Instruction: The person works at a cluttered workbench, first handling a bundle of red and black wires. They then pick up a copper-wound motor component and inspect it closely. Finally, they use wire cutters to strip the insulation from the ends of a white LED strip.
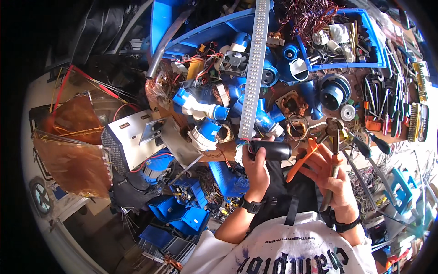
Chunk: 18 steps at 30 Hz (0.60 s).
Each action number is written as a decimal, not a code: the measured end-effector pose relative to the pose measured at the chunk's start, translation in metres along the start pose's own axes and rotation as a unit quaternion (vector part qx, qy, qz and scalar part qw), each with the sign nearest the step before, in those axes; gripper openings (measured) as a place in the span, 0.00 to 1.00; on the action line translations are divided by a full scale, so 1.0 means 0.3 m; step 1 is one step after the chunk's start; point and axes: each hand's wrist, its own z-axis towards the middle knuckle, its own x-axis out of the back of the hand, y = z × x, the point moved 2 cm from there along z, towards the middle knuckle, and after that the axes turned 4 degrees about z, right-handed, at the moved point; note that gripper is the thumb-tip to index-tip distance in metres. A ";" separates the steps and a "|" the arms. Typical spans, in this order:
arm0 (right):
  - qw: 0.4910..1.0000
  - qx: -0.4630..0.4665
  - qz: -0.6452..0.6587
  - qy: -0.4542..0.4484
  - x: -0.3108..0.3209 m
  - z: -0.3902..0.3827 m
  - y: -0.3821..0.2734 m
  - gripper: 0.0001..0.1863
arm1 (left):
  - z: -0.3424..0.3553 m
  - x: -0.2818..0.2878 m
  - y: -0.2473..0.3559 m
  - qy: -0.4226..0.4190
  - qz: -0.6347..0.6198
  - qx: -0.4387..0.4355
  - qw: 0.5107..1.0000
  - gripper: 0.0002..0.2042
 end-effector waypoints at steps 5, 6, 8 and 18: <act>1.000 -0.012 0.002 0.021 0.000 0.008 0.011 0.48 | -0.003 0.059 0.052 -0.023 -0.031 0.058 0.998 0.19; 1.000 -0.014 -0.004 0.020 -0.008 0.009 0.015 0.48 | -0.003 0.084 0.065 -0.039 -0.034 0.079 0.996 0.20; 0.999 -0.015 -0.022 0.019 -0.021 0.010 0.031 0.49 | 0.005 0.121 0.088 -0.074 -0.011 0.108 0.991 0.23; 0.998 -0.020 -0.051 0.028 -0.138 0.050 0.209 0.49 | 0.103 0.270 0.251 -0.292 0.219 0.125 0.923 0.31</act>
